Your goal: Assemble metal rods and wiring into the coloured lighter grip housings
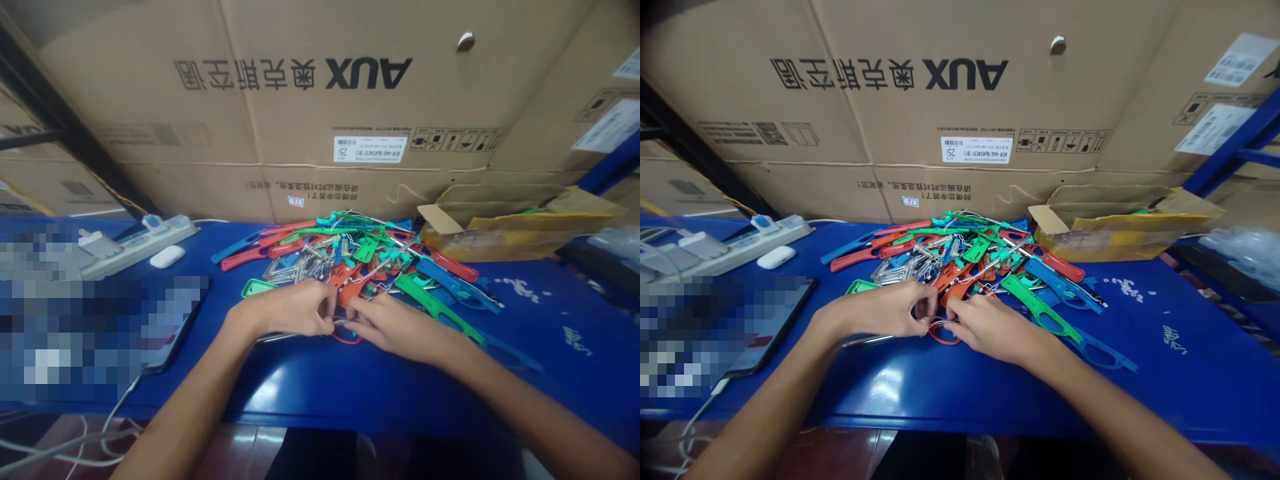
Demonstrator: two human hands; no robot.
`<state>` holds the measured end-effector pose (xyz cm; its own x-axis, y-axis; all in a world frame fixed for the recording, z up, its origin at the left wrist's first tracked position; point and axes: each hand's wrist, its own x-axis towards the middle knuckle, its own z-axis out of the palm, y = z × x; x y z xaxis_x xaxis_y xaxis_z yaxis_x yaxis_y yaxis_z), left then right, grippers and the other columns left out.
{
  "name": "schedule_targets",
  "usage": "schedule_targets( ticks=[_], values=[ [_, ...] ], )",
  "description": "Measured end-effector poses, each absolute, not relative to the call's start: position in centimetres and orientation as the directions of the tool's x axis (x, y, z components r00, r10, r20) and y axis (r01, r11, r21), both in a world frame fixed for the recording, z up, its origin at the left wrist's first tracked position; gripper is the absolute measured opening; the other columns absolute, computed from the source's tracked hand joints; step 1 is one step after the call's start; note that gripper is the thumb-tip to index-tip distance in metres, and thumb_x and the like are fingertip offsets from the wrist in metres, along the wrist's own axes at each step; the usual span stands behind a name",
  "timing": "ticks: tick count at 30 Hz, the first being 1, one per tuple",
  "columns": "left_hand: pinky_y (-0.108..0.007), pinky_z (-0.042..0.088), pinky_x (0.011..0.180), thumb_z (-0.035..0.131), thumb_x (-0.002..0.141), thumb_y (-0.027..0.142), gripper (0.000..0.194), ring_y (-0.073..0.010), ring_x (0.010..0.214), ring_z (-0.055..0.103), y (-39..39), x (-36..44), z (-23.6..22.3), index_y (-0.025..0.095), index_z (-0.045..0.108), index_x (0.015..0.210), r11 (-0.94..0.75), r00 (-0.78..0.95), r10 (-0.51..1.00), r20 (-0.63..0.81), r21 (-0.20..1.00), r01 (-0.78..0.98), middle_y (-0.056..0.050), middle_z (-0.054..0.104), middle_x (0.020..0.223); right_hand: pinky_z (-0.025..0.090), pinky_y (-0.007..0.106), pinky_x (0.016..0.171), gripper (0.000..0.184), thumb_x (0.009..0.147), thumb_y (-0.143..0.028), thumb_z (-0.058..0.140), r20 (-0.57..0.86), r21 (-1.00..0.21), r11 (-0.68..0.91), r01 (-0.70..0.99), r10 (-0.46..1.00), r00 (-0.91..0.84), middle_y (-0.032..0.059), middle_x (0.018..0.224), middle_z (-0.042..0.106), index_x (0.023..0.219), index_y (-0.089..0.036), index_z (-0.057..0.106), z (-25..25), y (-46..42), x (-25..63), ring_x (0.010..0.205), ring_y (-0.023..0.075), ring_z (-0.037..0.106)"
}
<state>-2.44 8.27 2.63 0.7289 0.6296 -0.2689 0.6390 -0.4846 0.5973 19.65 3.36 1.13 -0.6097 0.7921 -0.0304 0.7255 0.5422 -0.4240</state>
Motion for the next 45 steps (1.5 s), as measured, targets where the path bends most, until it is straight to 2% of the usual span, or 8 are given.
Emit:
schedule_targets(
  ticks=[10, 16, 21, 29, 32, 37, 42, 45],
  values=[
    [-0.026, 0.045, 0.067, 0.053, 0.087, 0.017, 0.022, -0.0135, 0.069, 0.061, 8.9, -2.6, 2.3, 0.015, 0.074, 0.096, -0.566, 0.847, 0.51, -0.151, 0.682, 0.462, -0.003, 0.073, 0.082, 0.038, 0.026, 0.067, 0.01, 0.1, -0.025, 0.058, -0.042, -0.44, 0.519, 0.733, 0.804, -0.594, 0.0028, 0.082, 0.065, 0.096, -0.019, 0.065, 1.0, 3.5, 19.7, 0.073, 0.0156, 0.059],
    [-0.025, 0.041, 0.058, 0.057, 0.083, 0.022, 0.012, -0.0137, 0.065, 0.058, 9.2, -2.8, 2.3, 0.016, 0.066, 0.089, -0.483, 0.753, 0.608, -0.252, 0.635, 0.603, 0.0, 0.067, 0.075, 0.043, 0.028, 0.071, 0.014, 0.102, -0.028, 0.054, -0.068, -0.446, 0.517, 0.73, 0.794, -0.604, 0.0033, 0.085, 0.065, 0.099, -0.02, 0.065, 1.2, 3.4, 19.8, 0.078, 0.0168, 0.06],
    [-0.027, 0.046, 0.064, 0.053, 0.084, 0.017, 0.022, -0.0151, 0.071, 0.061, 9.3, -3.0, 2.2, 0.017, 0.057, 0.106, -0.448, 0.775, 0.598, -0.204, 0.717, 0.534, 0.0, 0.067, 0.081, 0.046, 0.03, 0.075, 0.016, 0.103, -0.031, 0.054, -0.099, -0.42, 0.506, 0.753, 0.799, -0.593, 0.0051, 0.09, 0.065, 0.103, -0.02, 0.066, 1.5, 3.2, 19.9, 0.084, 0.0192, 0.062],
    [-0.026, 0.048, 0.066, 0.057, 0.098, 0.034, 0.026, -0.0159, 0.077, 0.065, 9.4, -3.4, 2.5, 0.017, 0.059, 0.118, -0.458, 0.81, 0.562, -0.169, 0.752, 0.474, -0.004, 0.071, 0.092, 0.046, 0.031, 0.077, 0.018, 0.102, -0.032, 0.054, -0.137, -0.431, 0.5, 0.752, 0.787, -0.602, 0.006, 0.09, 0.068, 0.105, -0.02, 0.067, 1.8, 3.3, 20.1, 0.089, 0.0209, 0.064],
    [-0.029, 0.051, 0.077, 0.06, 0.098, 0.036, 0.025, -0.0178, 0.089, 0.066, 8.9, -4.2, 3.7, 0.02, 0.063, 0.118, -0.512, 0.777, 0.62, -0.107, 0.695, 0.504, -0.004, 0.072, 0.102, 0.047, 0.031, 0.077, 0.018, 0.103, -0.031, 0.054, -0.135, -0.39, 0.53, 0.753, 0.776, -0.616, 0.006, 0.091, 0.069, 0.106, -0.02, 0.067, 1.8, 3.1, 20.1, 0.089, 0.021, 0.066],
    [-0.038, 0.045, 0.097, 0.056, 0.102, 0.04, 0.022, -0.0227, 0.107, 0.062, 5.3, -5.8, 3.3, 0.024, 0.067, 0.111, -0.609, 0.667, 0.742, 0.062, 0.478, 0.633, -0.004, 0.069, 0.112, 0.047, 0.031, 0.074, 0.02, 0.103, -0.031, 0.054, -0.09, -0.287, 0.594, 0.752, 0.764, -0.638, 0.0084, 0.097, 0.073, 0.109, -0.018, 0.069, 2.0, 2.7, 20.0, 0.086, 0.0218, 0.069],
    [-0.042, 0.043, 0.102, 0.053, 0.104, 0.041, 0.03, -0.0247, 0.118, 0.056, 1.0, -5.1, -0.8, 0.026, 0.056, 0.129, -0.539, 0.517, 0.835, 0.19, 0.475, 0.696, -0.005, 0.066, 0.125, 0.046, 0.031, 0.071, 0.026, 0.102, -0.03, 0.057, -0.009, -0.253, 0.653, 0.714, 0.736, -0.677, 0.0055, 0.097, 0.078, 0.125, -0.025, 0.068, 1.7, 3.0, 20.1, 0.082, 0.0208, 0.071],
    [-0.043, 0.043, 0.097, 0.055, 0.103, 0.04, 0.026, -0.0264, 0.116, 0.056, 0.3, -4.4, -2.5, 0.024, 0.058, 0.124, -0.531, 0.48, 0.846, 0.232, 0.456, 0.715, -0.007, 0.066, 0.124, 0.046, 0.03, 0.072, 0.025, 0.103, -0.031, 0.057, -0.014, -0.269, 0.674, 0.688, 0.712, -0.703, 0.0044, 0.097, 0.078, 0.123, -0.027, 0.071, 1.4, 3.3, 20.3, 0.082, 0.0201, 0.071]
  ],
)
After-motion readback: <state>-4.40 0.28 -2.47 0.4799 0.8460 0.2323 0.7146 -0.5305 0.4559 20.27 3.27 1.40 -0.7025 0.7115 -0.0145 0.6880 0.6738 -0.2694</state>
